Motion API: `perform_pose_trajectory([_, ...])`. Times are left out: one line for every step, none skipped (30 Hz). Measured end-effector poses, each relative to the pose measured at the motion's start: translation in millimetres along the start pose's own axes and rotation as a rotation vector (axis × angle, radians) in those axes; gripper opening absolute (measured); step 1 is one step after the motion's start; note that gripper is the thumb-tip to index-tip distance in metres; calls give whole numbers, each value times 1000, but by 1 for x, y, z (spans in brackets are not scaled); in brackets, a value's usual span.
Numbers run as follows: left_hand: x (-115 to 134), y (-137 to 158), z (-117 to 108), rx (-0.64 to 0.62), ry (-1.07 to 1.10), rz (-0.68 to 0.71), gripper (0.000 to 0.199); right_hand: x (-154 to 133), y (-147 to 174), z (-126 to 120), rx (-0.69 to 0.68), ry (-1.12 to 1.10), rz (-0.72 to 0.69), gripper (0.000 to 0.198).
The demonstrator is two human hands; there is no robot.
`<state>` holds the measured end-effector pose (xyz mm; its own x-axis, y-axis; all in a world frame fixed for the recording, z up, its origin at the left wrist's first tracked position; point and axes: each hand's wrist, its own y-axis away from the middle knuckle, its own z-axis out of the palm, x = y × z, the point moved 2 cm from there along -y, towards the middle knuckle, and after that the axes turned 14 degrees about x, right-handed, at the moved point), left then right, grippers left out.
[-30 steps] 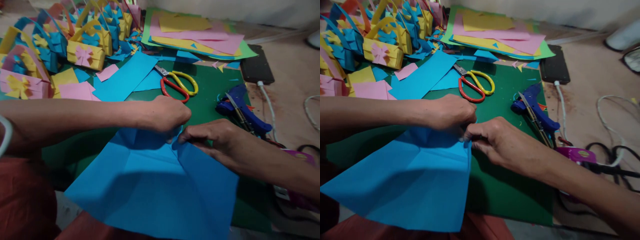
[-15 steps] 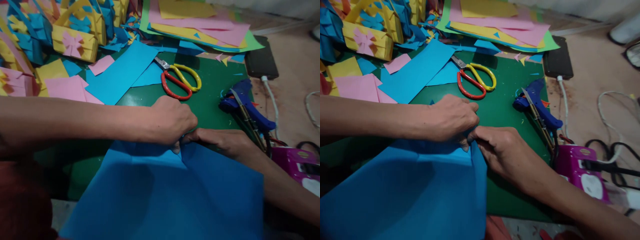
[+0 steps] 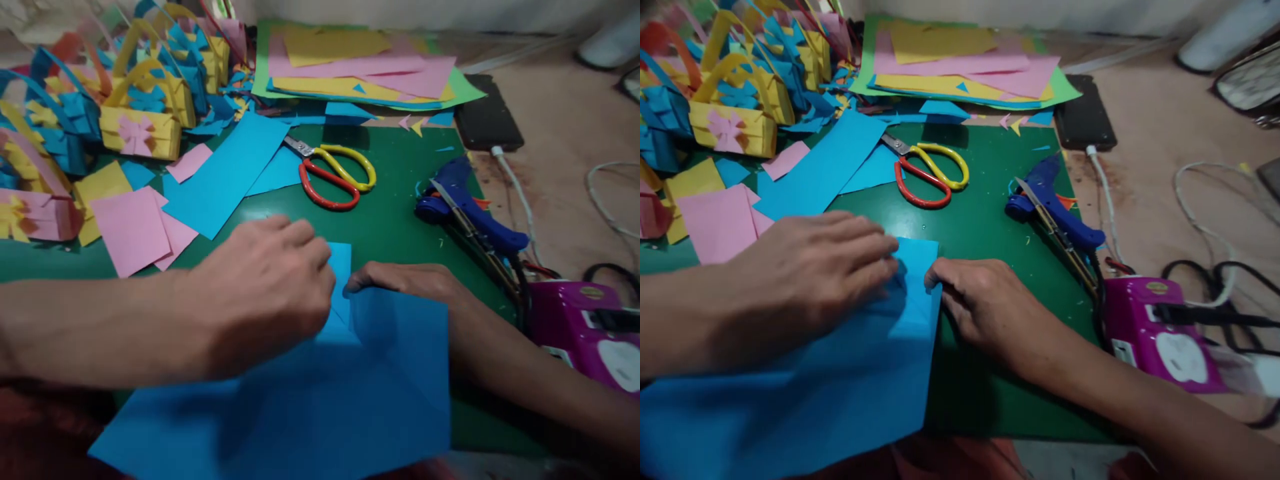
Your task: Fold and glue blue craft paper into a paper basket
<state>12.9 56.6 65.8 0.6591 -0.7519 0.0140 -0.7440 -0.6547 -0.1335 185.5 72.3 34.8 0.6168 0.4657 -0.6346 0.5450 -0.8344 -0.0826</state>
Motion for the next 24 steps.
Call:
perform_pose_trajectory([5,7,1,44,23,38,23,0,0,1,2,0,-35,20])
perform_pose_trajectory([9,14,4,57,63,76,24,0,1,2,1,-6,-69,21])
perform_pose_trajectory([13,19,7,52,100,122,27,1,1,3,3,-9,-83,21])
perform_pose_trajectory([17,23,10,31,133,154,31,2,2,4,13,-9,-89,21])
perform_pose_trajectory([19,25,13,1,166,181,37,4,3,5,23,-8,-96,21])
perform_pose_trajectory([21,27,16,-34,194,197,43,6,3,7,33,-9,-107,20])
perform_pose_trajectory([22,28,19,-70,218,206,48,7,4,8,40,-13,-121,19])
perform_pose_trajectory([23,28,21,-104,238,215,52,9,5,10,49,-17,-136,18])
perform_pose_trajectory([23,28,22,-135,253,222,53,11,7,11,59,-21,-150,16])
perform_pose_trajectory([23,27,22,-166,264,228,53,13,8,12,66,-24,-165,15])
perform_pose_trajectory([24,26,22,-194,273,234,53,14,8,13,69,-24,-174,14])
perform_pose_trajectory([24,25,20,-220,281,235,52,15,9,14,76,-25,-182,14])
perform_pose_trajectory([24,24,18,-254,288,227,50,16,10,14,84,-23,-186,14])
perform_pose_trajectory([24,22,15,-294,295,212,47,17,10,15,92,-21,-189,14])
perform_pose_trajectory([23,21,11,-332,302,187,45,17,10,15,97,-18,-189,14])
perform_pose_trajectory([23,20,8,-375,310,162,43,17,10,15,102,-13,-188,14])
perform_pose_trajectory([22,19,5,-407,321,140,42,17,9,15,105,-8,-186,15])
perform_pose_trajectory([21,19,2,-418,329,122,43,16,9,15,108,-3,-183,15])
perform_pose_trajectory([20,20,0,-441,336,122,43,16,8,14,106,2,-179,16])
perform_pose_trajectory([19,21,-1,-445,335,126,44,15,8,14,101,5,-172,17])
perform_pose_trajectory([19,22,0,-456,328,137,45,14,7,13,94,6,-166,18])
perform_pose_trajectory([19,24,2,-462,316,147,45,12,7,11,88,3,-159,19])
perform_pose_trajectory([19,25,5,-459,304,155,45,11,6,10,84,-5,-153,19])
perform_pose_trajectory([20,25,8,-440,291,150,44,9,6,9,75,-15,-147,20])
